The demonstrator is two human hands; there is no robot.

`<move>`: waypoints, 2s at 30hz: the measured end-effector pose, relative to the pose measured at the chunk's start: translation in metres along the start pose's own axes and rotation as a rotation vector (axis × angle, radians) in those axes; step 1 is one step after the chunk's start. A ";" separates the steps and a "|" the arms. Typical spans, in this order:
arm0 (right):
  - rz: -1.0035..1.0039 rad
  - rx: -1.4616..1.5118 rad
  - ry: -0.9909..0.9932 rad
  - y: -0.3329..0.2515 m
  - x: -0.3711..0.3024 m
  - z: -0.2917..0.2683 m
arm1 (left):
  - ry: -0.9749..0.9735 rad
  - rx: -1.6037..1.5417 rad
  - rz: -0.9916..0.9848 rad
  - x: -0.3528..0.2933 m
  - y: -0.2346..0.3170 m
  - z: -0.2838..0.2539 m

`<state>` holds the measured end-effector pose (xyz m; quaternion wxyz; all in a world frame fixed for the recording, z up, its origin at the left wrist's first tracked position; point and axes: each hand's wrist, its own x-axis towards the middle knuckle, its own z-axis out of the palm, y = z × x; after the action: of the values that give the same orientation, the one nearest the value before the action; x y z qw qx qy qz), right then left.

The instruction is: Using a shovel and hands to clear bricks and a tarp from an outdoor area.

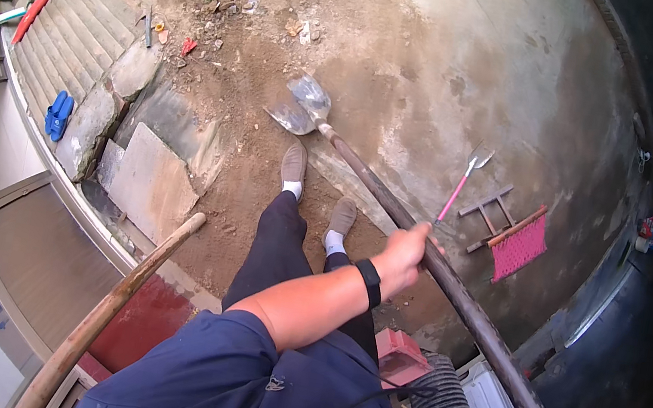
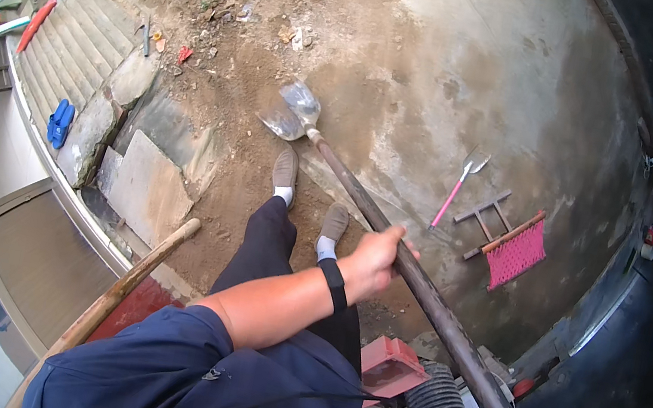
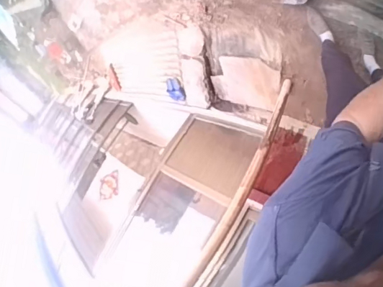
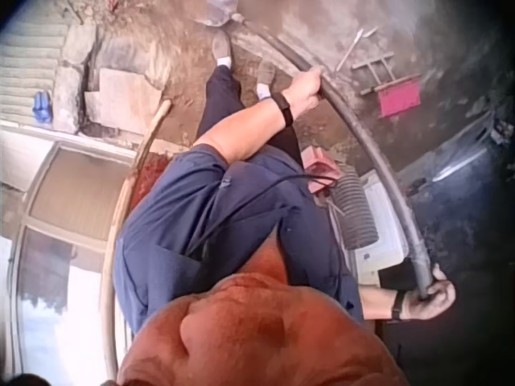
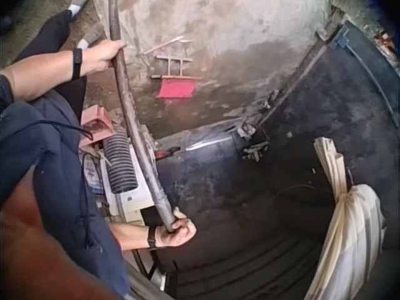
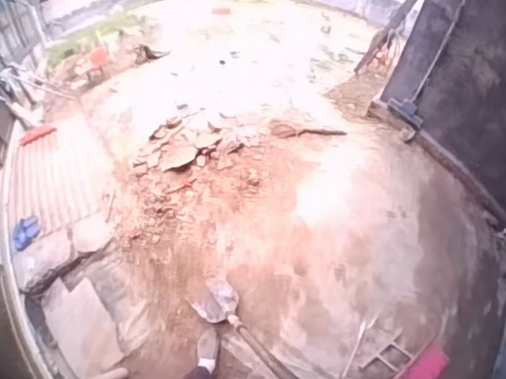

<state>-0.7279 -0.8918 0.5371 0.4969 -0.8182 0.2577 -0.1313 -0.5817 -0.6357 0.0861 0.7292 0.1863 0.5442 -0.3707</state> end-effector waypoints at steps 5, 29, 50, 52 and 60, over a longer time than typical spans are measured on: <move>0.052 -0.229 -0.262 0.019 -0.019 0.087 | 0.069 0.027 0.090 0.031 0.030 -0.047; 1.049 -0.658 -0.489 0.087 -0.077 0.035 | 0.105 0.059 -0.071 0.067 -0.034 -0.101; 1.297 -0.359 -0.356 0.128 -0.141 0.095 | 0.388 0.145 0.017 0.078 -0.010 -0.168; 1.302 -0.510 -0.537 0.131 -0.144 0.094 | 0.415 0.169 0.016 0.075 -0.005 -0.173; 0.869 -0.457 -0.616 0.209 -0.167 0.131 | 0.356 0.158 0.346 0.062 0.085 -0.175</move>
<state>-0.8664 -0.7796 0.2979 0.3680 -0.7243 0.4353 0.3880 -0.6253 -0.4828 -0.0423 0.6578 0.3955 0.5931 -0.2433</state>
